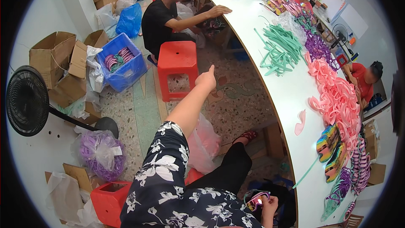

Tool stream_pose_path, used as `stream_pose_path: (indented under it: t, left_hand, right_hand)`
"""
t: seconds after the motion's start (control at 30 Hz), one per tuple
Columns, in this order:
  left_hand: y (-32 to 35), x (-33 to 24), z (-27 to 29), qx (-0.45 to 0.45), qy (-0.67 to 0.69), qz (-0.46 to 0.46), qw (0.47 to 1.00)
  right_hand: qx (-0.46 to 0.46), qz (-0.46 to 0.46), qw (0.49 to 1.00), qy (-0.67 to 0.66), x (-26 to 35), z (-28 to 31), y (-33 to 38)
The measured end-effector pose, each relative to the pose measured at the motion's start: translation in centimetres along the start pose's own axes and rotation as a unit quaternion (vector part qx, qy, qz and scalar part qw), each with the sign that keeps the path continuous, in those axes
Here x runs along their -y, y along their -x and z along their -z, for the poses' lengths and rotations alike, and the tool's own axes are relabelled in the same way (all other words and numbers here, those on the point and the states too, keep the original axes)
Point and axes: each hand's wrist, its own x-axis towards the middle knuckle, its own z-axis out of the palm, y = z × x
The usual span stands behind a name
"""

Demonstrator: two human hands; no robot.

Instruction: Assemble colorful swim goggles by attaching lenses and straps.

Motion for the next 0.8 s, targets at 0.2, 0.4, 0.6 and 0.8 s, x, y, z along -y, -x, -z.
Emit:
stream_pose_path:
  t: [0.2, 0.4, 0.6, 0.8]
  left_hand:
    - [0.2, 0.4, -0.4, 0.002, 0.007, 0.003, 1.0]
    - [0.4, 0.6, -0.7, 0.01, 0.01, 0.006, 1.0]
    - [0.4, 1.0, -0.8, 0.018, 0.014, 0.007, 1.0]
    - [0.6, 1.2, -1.0, 0.022, 0.01, 0.007, 1.0]
  right_hand:
    - [0.001, -0.007, 1.0, 0.007, 0.9, -0.1, 0.3]
    - [0.002, -0.007, 1.0, 0.001, 0.7, 0.0, 0.3]
    - [0.003, -0.013, 1.0, 0.005, 1.6, -0.1, 0.5]
    - [-0.001, -0.013, 1.0, 0.011, 2.0, -0.2, 0.7]
